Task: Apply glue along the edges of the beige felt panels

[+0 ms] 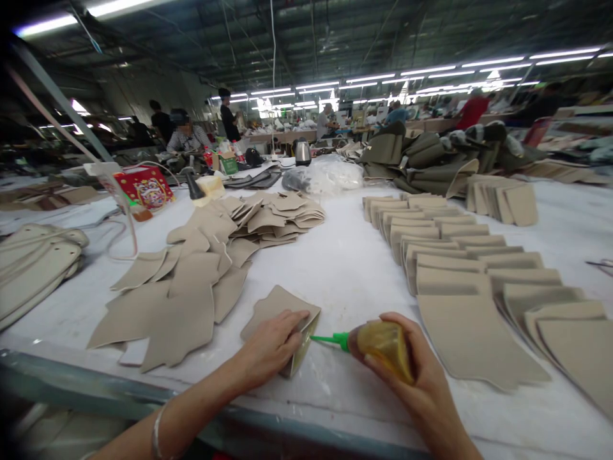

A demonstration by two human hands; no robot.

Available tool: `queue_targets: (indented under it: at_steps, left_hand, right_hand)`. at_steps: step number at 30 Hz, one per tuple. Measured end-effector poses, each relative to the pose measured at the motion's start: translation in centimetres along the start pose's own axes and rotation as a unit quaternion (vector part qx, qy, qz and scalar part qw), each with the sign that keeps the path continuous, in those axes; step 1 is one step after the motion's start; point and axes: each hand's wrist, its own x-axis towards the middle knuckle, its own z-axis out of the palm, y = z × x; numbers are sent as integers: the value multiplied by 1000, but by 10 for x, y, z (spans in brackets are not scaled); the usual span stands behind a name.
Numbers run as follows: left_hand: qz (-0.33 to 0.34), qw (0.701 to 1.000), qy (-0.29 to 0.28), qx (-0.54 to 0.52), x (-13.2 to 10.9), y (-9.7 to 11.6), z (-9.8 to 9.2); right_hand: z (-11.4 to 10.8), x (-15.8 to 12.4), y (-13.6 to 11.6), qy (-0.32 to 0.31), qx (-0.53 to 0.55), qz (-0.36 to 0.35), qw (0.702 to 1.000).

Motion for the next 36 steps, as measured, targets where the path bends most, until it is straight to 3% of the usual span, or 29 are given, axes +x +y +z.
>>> queue_targets:
  at_steps: [6,12,16,19,24,29,36]
  left_hand:
    - [-6,1000,0,3,0,0,1]
    - [-5,1000,8,0,-1,0,3]
    - [-4,1000,8,-2,-1,-1,3]
    - [-3,1000,11,-4,-1,0,3]
    - [-3,1000,12,-5,-1,0,3]
    - [-9,1000,6,2,-1,2,1]
    - [-7,1000,7,1,0,1,4]
  right_hand:
    - [5,-8,-5,-43,53,36,997]
    - [7,-1,-1,7,16,8,1000]
    - [14,-13,-13,-42,70,60,995]
    - [16,-19,-20,-41,101,99,989]
    - [15,-16,-23,-12,77,90,993]
    - [10,-16,-20,-55,107,99,988]
    - [7,-10,-16,-57,101,85,990]
